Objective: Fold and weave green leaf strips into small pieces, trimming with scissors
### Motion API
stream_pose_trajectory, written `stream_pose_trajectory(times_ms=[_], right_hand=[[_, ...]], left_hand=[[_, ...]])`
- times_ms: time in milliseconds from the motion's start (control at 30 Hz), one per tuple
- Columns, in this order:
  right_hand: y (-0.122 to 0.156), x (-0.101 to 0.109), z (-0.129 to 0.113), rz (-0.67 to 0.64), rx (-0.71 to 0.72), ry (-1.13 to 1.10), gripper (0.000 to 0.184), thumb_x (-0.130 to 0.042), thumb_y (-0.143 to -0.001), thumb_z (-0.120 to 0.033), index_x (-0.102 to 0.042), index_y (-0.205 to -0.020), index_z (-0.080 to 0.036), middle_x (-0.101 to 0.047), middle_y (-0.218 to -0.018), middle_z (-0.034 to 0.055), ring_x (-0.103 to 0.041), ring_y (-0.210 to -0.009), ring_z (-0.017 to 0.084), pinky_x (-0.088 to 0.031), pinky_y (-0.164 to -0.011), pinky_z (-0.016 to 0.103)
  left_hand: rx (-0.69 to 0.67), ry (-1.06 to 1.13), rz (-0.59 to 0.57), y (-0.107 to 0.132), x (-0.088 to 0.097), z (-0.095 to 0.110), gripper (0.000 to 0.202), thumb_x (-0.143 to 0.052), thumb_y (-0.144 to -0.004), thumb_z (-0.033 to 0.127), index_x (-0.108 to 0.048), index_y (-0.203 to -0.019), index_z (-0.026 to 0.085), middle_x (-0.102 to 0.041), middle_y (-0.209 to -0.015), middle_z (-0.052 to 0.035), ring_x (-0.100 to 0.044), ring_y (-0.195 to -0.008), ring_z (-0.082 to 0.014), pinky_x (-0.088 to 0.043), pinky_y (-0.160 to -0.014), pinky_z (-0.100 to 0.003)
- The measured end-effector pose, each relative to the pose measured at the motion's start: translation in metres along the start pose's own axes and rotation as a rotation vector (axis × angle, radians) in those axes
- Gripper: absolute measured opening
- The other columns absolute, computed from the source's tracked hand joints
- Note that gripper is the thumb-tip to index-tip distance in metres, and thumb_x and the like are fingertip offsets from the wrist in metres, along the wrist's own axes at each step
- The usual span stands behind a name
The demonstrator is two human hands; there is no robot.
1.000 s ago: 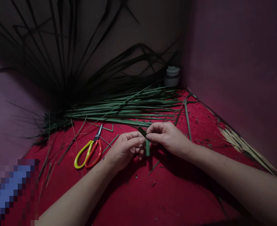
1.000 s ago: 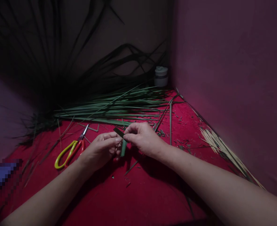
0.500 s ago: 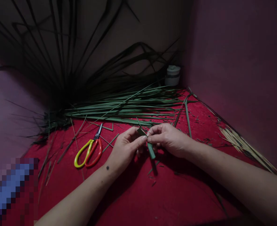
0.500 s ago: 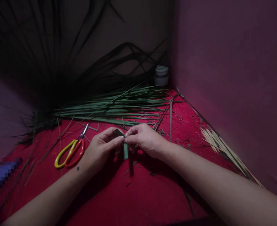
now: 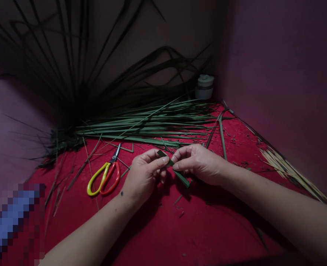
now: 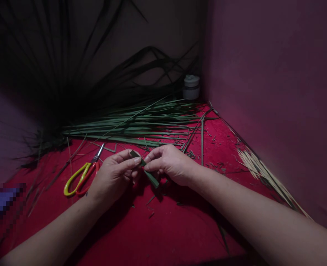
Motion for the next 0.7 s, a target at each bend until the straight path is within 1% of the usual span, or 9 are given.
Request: stream_pose_trajectory(times_ms=[133, 233, 300, 400, 467, 533, 600, 700], right_hand=[[-0.001, -0.002, 0.004, 0.0, -0.045, -0.101, 0.008, -0.064, -0.06, -0.012, -0.059, -0.067, -0.013, -0.053, -0.05, -0.0032, -0.044, -0.041, 0.006, -0.032, -0.043, 0.02], [-0.002, -0.003, 0.005, 0.017, -0.04, -0.16, 0.007, -0.064, -0.06, -0.012, -0.059, -0.065, -0.013, -0.052, -0.05, -0.0026, -0.044, -0.043, 0.006, -0.032, -0.044, 0.021], [-0.003, -0.002, 0.006, 0.042, -0.028, -0.197, 0.006, -0.064, -0.06, -0.012, -0.058, -0.064, -0.013, -0.051, -0.05, -0.0027, -0.043, -0.044, 0.006, -0.032, -0.045, 0.021], [-0.004, 0.0, 0.005, 0.093, -0.001, -0.235, 0.007, -0.063, -0.06, -0.011, -0.057, -0.063, -0.013, -0.047, -0.048, -0.0045, -0.039, -0.041, 0.005, -0.03, -0.043, 0.02], [-0.005, 0.002, 0.003, 0.137, 0.021, -0.253, 0.008, -0.061, -0.059, -0.009, -0.056, -0.063, -0.013, -0.043, -0.045, -0.0058, -0.036, -0.038, 0.004, -0.027, -0.04, 0.019], [-0.005, 0.003, 0.001, 0.17, 0.042, -0.259, 0.008, -0.059, -0.058, -0.008, -0.055, -0.063, -0.014, -0.044, -0.045, -0.0057, -0.037, -0.038, 0.005, -0.026, -0.039, 0.02], [-0.005, 0.004, -0.001, 0.191, 0.066, -0.245, 0.009, -0.058, -0.059, -0.008, -0.055, -0.065, -0.014, -0.046, -0.048, -0.0047, -0.04, -0.04, 0.006, -0.028, -0.04, 0.02], [-0.003, 0.004, -0.002, 0.216, 0.096, -0.226, 0.009, -0.058, -0.06, -0.009, -0.055, -0.066, -0.015, -0.047, -0.049, -0.0048, -0.041, -0.04, 0.006, -0.028, -0.04, 0.02]], left_hand=[[-0.016, -0.024, 0.012, 0.0, 0.001, -0.001, 0.015, -0.064, -0.072, 0.023, -0.052, -0.069, 0.015, -0.051, -0.05, 0.0034, -0.045, -0.041, -0.0073, -0.034, -0.038, -0.018], [-0.04, -0.057, 0.012, -0.001, 0.002, 0.0, 0.016, -0.064, -0.073, 0.025, -0.052, -0.069, 0.014, -0.054, -0.056, 0.0023, -0.047, -0.043, -0.0061, -0.036, -0.041, -0.017], [-0.064, -0.071, 0.04, -0.001, 0.002, 0.003, 0.017, -0.064, -0.073, 0.027, -0.052, -0.072, 0.015, -0.053, -0.058, 0.0033, -0.047, -0.044, -0.0055, -0.036, -0.041, -0.017], [-0.152, -0.085, 0.123, 0.001, 0.004, 0.01, 0.015, -0.063, -0.075, 0.027, -0.051, -0.075, 0.018, -0.049, -0.055, 0.0062, -0.043, -0.041, -0.0052, -0.036, -0.04, -0.018], [-0.23, -0.181, 0.145, 0.005, 0.003, 0.015, 0.012, -0.061, -0.076, 0.026, -0.053, -0.075, 0.018, -0.047, -0.052, 0.0068, -0.042, -0.04, -0.0054, -0.037, -0.041, -0.018], [-0.304, -0.347, 0.126, 0.009, -0.001, 0.02, 0.008, -0.061, -0.076, 0.023, -0.057, -0.074, 0.017, -0.049, -0.052, 0.0057, -0.044, -0.044, -0.0056, -0.038, -0.044, -0.018], [-0.357, -0.494, 0.072, 0.013, -0.006, 0.022, 0.005, -0.063, -0.074, 0.02, -0.061, -0.072, 0.016, -0.055, -0.058, 0.0033, -0.049, -0.05, -0.0066, -0.041, -0.049, -0.017], [-0.388, -0.591, -0.025, 0.015, -0.013, 0.021, 0.005, -0.064, -0.072, 0.019, -0.064, -0.076, 0.016, -0.063, -0.07, -0.0006, -0.057, -0.064, -0.0104, -0.046, -0.059, -0.019]])
Point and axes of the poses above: each hand's wrist, its own y-axis away from the middle knuckle, its own x-axis out of the back of the hand, z = x × y, the point moved 4 cm from there along -y, towards the middle knuckle
